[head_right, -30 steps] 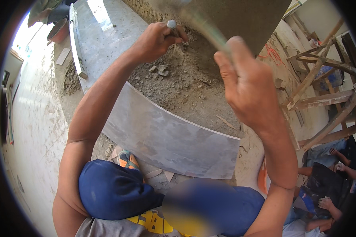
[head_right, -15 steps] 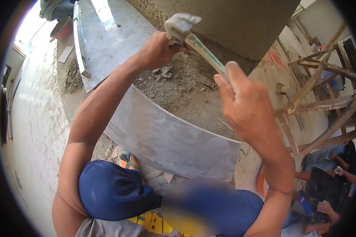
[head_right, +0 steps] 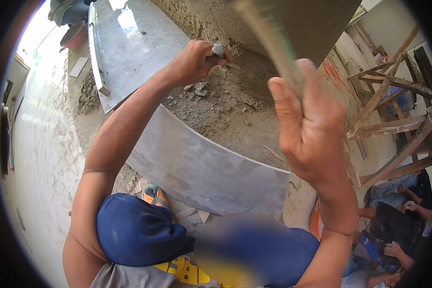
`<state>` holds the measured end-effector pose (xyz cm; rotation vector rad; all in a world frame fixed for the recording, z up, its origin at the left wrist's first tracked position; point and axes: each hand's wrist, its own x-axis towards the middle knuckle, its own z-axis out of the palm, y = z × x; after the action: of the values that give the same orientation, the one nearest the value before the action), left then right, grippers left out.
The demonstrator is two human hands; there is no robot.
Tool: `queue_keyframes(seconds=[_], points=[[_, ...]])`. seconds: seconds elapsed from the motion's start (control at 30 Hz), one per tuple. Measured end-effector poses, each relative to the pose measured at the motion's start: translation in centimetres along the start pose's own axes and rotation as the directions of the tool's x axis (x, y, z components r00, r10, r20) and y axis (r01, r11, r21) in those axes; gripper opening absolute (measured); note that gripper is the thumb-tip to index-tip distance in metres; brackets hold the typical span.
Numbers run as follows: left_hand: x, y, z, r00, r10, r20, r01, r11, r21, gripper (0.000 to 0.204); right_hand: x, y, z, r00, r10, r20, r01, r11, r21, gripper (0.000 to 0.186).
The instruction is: The person chips away at the concrete base of a staircase using a hammer and a chisel, then positions a curved grey tile to check the alignment against the structure.
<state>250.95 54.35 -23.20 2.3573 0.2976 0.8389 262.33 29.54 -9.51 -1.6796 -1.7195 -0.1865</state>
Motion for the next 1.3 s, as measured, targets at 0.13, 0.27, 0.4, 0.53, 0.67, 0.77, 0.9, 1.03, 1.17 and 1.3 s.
queue_keyframes(seconds=[0.13,0.27,0.4,0.53,0.67,0.77,0.9,1.03,1.17,1.3], points=[[0.5,0.2,0.1,0.999,0.046,-0.013,-0.046,0.998,0.036,0.014,-0.7,3.0,1.1,0.99,0.049,0.13,-0.04,0.997,-0.066,0.023],[-0.1,0.6,0.3,1.0,0.018,-0.011,-0.018,1.0,-0.02,0.011,-0.2,1.9,0.0,0.959,0.14,0.246,-0.112,0.986,-0.127,0.022],[0.1,0.0,-0.2,0.999,-0.026,0.037,0.025,1.0,0.018,0.014,-0.8,0.5,0.4,0.997,0.071,-0.02,-0.069,0.992,0.102,0.022],[0.4,0.3,0.2,0.999,-0.047,0.027,0.047,0.999,0.005,0.014,-0.5,3.3,1.6,0.939,0.179,0.294,-0.096,0.956,-0.277,0.024],[0.3,-0.7,0.7,0.999,0.038,-0.033,-0.039,0.999,-0.017,0.01,0.3,1.1,0.2,0.969,0.115,0.221,-0.088,0.988,-0.128,0.023],[0.5,-0.7,0.3,0.999,-0.027,0.026,0.027,0.999,-0.017,0.012,-0.3,0.5,0.5,0.999,0.028,-0.026,-0.027,0.999,0.046,0.022],[0.5,0.2,0.6,0.999,-0.034,0.024,0.035,0.999,-0.005,0.011,-1.0,3.6,1.5,0.968,0.139,0.211,-0.114,0.985,-0.127,0.021],[0.8,-0.5,0.4,0.998,0.041,-0.045,-0.044,0.996,-0.082,0.012,0.5,2.2,0.7,0.979,0.056,0.194,-0.028,0.989,-0.142,0.021],[0.2,-0.5,0.1,0.999,-0.034,0.012,0.035,0.999,-0.033,0.013,-0.5,1.9,0.8,0.998,-0.003,-0.07,0.007,0.998,0.062,0.021],[0.9,-0.5,0.9,1.0,0.011,0.02,-0.01,1.0,-0.015,0.014,-0.6,3.8,1.7,0.974,0.132,0.185,-0.116,0.989,-0.097,0.018]])
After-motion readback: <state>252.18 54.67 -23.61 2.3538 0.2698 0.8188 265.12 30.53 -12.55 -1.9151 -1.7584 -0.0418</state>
